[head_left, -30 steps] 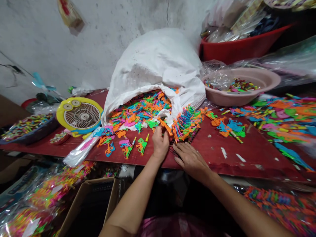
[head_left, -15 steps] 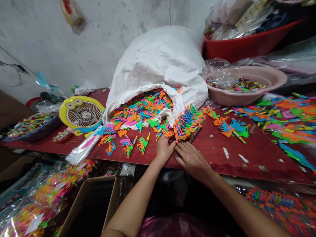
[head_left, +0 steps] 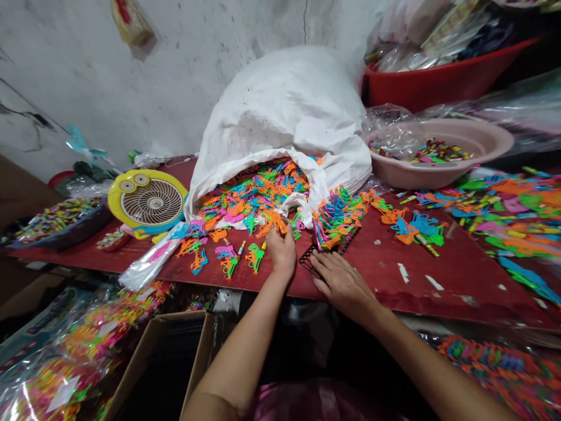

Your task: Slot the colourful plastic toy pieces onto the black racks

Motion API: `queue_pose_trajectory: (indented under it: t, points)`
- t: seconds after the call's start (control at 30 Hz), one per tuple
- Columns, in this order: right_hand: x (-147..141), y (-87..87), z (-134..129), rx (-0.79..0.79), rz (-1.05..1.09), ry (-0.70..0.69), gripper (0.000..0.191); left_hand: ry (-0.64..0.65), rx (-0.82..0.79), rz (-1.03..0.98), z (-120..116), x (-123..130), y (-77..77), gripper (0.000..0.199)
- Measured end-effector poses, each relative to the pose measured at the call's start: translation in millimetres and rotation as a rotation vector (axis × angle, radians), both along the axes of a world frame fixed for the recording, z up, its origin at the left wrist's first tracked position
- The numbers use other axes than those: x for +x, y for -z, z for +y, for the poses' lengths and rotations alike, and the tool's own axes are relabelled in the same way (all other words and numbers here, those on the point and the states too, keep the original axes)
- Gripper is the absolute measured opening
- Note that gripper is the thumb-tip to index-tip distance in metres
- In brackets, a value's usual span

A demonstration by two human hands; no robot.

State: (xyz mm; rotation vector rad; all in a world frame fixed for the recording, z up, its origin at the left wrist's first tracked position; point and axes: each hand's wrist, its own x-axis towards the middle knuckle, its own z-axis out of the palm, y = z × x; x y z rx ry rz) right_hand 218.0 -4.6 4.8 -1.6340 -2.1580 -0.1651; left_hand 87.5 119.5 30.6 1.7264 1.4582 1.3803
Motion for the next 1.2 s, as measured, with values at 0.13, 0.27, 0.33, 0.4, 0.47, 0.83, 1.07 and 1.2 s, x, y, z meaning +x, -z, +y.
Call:
queue_pose_trajectory:
  t: [0.13,0.27,0.33,0.4,0.47,0.83,1.07,1.2]
  points:
    - [0.1,-0.3,-0.2,0.01,-0.014,-0.011,0.047,-0.029,-0.105,0.132,-8.9,-2.0,7.7,0.021]
    - [0.2,-0.1,-0.3,0.018,0.004,-0.014,0.046,-0.012,-0.053,0.19,-26.2,1.0,7.2,0.023]
    - [0.1,0.2,-0.1,0.018,0.002,-0.012,0.047,0.07,-0.018,0.223,-30.9,2.4,5.2,0.02]
    - [0.1,0.3,0.3,0.017,-0.006,-0.01,0.047,0.174,0.042,0.26,-31.9,3.9,5.6,0.026]
    - [0.2,0.1,0.9,0.01,-0.015,-0.011,0.046,0.238,0.098,0.293,-29.5,6.6,9.5,0.035]
    - [2.7,1.1,0.8,0.013,-0.048,-0.007,0.049,0.275,0.113,0.061,-2.6,21.1,27.9,0.007]
    - [1.8,-0.4,-0.6,-0.021,-0.038,0.001,0.049,0.205,0.25,-0.056,-9.5,15.7,6.3,0.007]
    - [1.8,-2.3,-1.9,-0.037,-0.043,0.002,0.05,-0.001,0.156,0.05,6.4,-14.1,1.3,0.008]
